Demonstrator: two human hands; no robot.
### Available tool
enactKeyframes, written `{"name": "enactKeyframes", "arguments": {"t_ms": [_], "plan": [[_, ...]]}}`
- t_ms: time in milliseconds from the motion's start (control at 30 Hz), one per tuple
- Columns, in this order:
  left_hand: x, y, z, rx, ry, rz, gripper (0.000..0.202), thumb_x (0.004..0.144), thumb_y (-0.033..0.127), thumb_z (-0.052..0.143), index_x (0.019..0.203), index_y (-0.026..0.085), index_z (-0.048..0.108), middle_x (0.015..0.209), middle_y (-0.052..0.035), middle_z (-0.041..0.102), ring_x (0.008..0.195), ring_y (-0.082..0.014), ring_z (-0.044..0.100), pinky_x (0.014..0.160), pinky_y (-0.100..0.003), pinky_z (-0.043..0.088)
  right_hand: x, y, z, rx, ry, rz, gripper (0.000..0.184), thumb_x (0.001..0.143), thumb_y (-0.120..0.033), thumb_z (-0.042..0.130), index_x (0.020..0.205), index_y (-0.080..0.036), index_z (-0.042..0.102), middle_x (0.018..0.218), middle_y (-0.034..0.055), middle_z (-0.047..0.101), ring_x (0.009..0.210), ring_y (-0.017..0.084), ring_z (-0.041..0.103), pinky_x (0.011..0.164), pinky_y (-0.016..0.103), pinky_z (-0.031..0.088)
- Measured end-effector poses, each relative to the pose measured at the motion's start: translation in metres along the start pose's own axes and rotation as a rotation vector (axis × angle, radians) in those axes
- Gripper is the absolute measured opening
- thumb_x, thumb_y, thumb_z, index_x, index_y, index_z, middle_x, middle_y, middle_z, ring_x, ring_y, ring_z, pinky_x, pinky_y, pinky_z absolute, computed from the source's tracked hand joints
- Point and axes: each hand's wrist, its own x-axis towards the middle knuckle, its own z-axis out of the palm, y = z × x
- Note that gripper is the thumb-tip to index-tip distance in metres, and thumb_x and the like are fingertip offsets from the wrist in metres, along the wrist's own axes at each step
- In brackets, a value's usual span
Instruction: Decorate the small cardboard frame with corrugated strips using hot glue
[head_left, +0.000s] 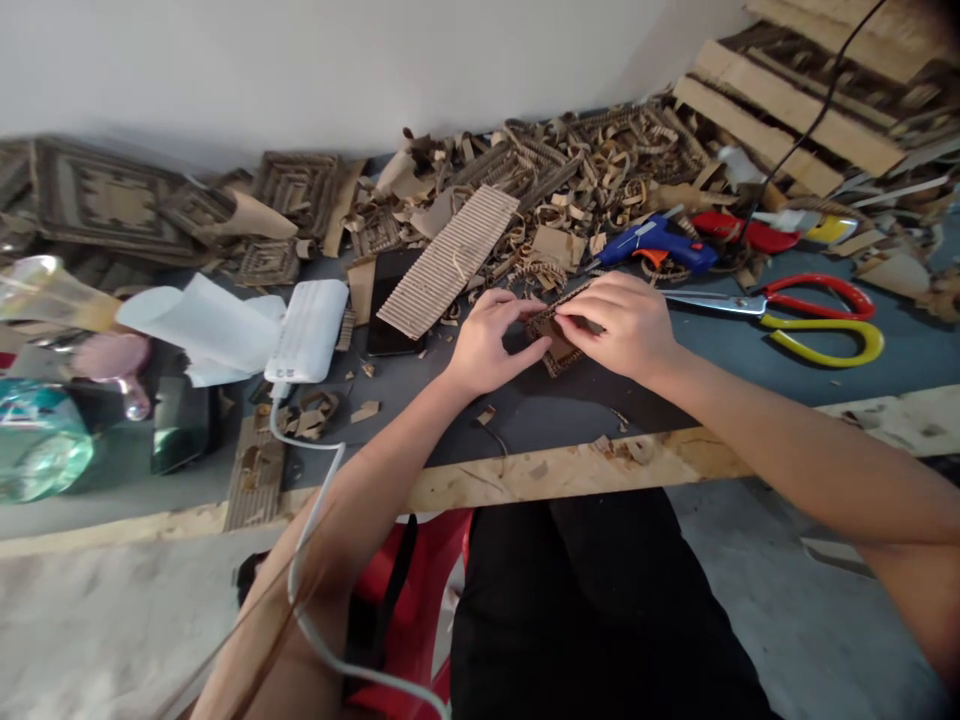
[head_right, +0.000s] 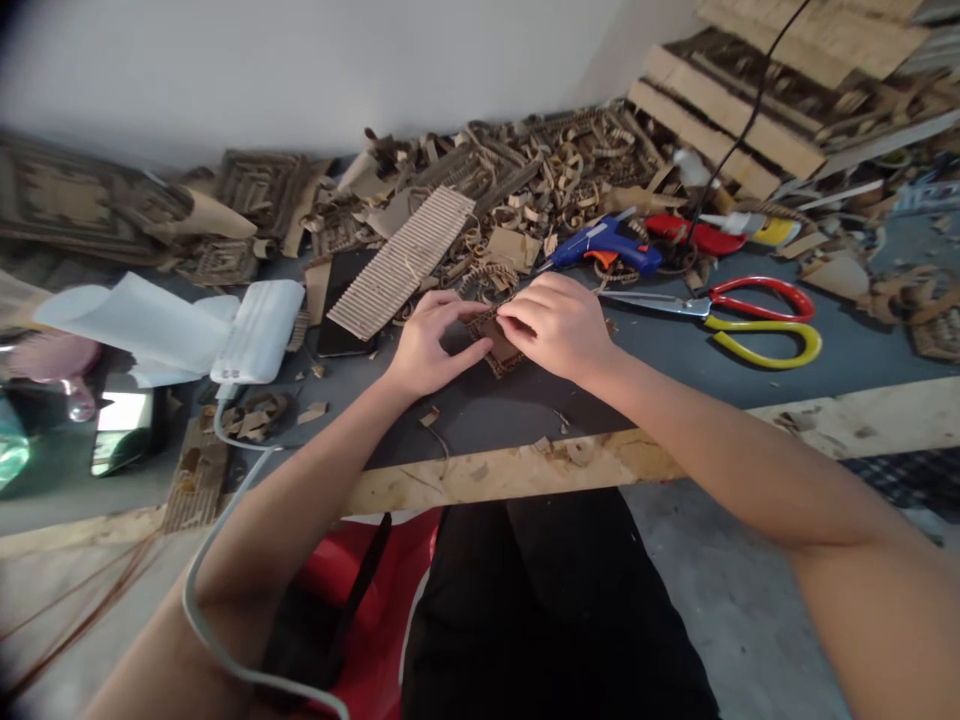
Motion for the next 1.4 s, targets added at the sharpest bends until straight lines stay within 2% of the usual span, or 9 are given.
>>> {"name": "enactKeyframes", "arguments": {"t_ms": [267, 433, 633, 800, 967, 1100, 1200, 1300, 1400], "plan": [[-0.002, 0.002, 0.005, 0.051, 0.093, -0.024, 0.028, 0.087, 0.035, 0.067, 0.110, 0.018, 0.071, 0.096, -0.0064, 0.069, 0.102, -0.0214, 0.064, 0.089, -0.037, 0.056, 0.000, -0.004, 0.000, 0.058, -0.030, 0.005, 0.013, 0.091, -0.025, 0.065, 0.085, -0.026, 0.077, 0.085, 0.0015, 0.079, 0.082, 0.021, 0.070, 0.079, 0.038, 0.058], [-0.006, 0.015, 0.008, 0.032, 0.182, -0.125, 0.024, 0.090, 0.027, 0.062, 0.111, 0.018, 0.071, 0.099, -0.0058, 0.072, 0.101, -0.0200, 0.062, 0.089, -0.035, 0.056, -0.001, -0.006, -0.001, 0.071, -0.027, 0.001, 0.013, 0.091, -0.026, 0.065, 0.088, -0.026, 0.078, 0.085, 0.0024, 0.079, 0.084, 0.022, 0.070, 0.080, 0.039, 0.057], [-0.007, 0.020, 0.009, 0.094, 0.284, -0.105, 0.020, 0.090, 0.026, 0.060, 0.104, 0.019, 0.074, 0.092, -0.0051, 0.074, 0.100, -0.0209, 0.062, 0.087, -0.035, 0.056, 0.000, -0.009, -0.003, 0.012, -0.010, -0.003, 0.014, 0.091, -0.027, 0.064, 0.088, -0.025, 0.077, 0.087, 0.0023, 0.079, 0.084, 0.023, 0.067, 0.078, 0.041, 0.056], [-0.007, 0.023, 0.009, 0.051, 0.280, -0.151, 0.022, 0.093, 0.032, 0.060, 0.099, 0.019, 0.076, 0.086, -0.0053, 0.074, 0.094, -0.0198, 0.064, 0.081, -0.033, 0.058, 0.001, -0.010, -0.004, 0.014, -0.031, -0.011, 0.016, 0.092, -0.024, 0.062, 0.089, -0.023, 0.077, 0.084, 0.0043, 0.078, 0.086, 0.023, 0.067, 0.075, 0.039, 0.055], [-0.008, 0.028, 0.011, 0.051, 0.264, -0.141, 0.024, 0.085, 0.032, 0.068, 0.102, 0.019, 0.078, 0.089, -0.0051, 0.074, 0.093, -0.0188, 0.065, 0.078, -0.030, 0.059, 0.000, -0.009, -0.003, -0.028, 0.003, -0.034, 0.018, 0.093, -0.026, 0.062, 0.082, -0.023, 0.075, 0.080, 0.0027, 0.077, 0.081, 0.021, 0.065, 0.073, 0.037, 0.053], [-0.008, 0.027, 0.013, -0.003, 0.280, -0.255, 0.028, 0.087, 0.030, 0.065, 0.111, 0.021, 0.078, 0.093, -0.0052, 0.073, 0.082, -0.0133, 0.066, 0.062, -0.021, 0.055, 0.001, -0.008, -0.001, -0.017, 0.023, -0.024, 0.015, 0.093, -0.027, 0.064, 0.084, -0.023, 0.076, 0.081, 0.0032, 0.077, 0.083, 0.022, 0.064, 0.074, 0.038, 0.053], [-0.009, 0.026, 0.013, -0.048, 0.298, -0.303, 0.026, 0.089, 0.030, 0.064, 0.110, 0.022, 0.078, 0.093, -0.0045, 0.073, 0.075, -0.0100, 0.065, 0.059, -0.018, 0.053, 0.001, -0.008, -0.001, -0.025, 0.052, -0.060, 0.015, 0.093, -0.025, 0.063, 0.086, -0.022, 0.076, 0.081, 0.0036, 0.077, 0.086, 0.022, 0.064, 0.074, 0.038, 0.054], [-0.009, 0.027, 0.013, -0.045, 0.291, -0.289, 0.024, 0.089, 0.032, 0.065, 0.105, 0.021, 0.079, 0.091, -0.0040, 0.072, 0.073, -0.0102, 0.065, 0.059, -0.019, 0.053, 0.001, -0.008, 0.000, -0.049, 0.061, -0.071, 0.017, 0.093, -0.024, 0.062, 0.085, -0.023, 0.076, 0.080, 0.0033, 0.076, 0.085, 0.022, 0.063, 0.074, 0.038, 0.053], [-0.009, 0.027, 0.014, 0.000, 0.265, -0.225, 0.030, 0.083, 0.034, 0.069, 0.108, 0.020, 0.077, 0.094, -0.0050, 0.071, 0.078, -0.0125, 0.064, 0.061, -0.021, 0.055, 0.000, -0.008, 0.000, -0.041, 0.070, -0.054, 0.016, 0.091, -0.023, 0.063, 0.082, -0.022, 0.076, 0.077, 0.0044, 0.075, 0.084, 0.023, 0.063, 0.073, 0.039, 0.053]]}}
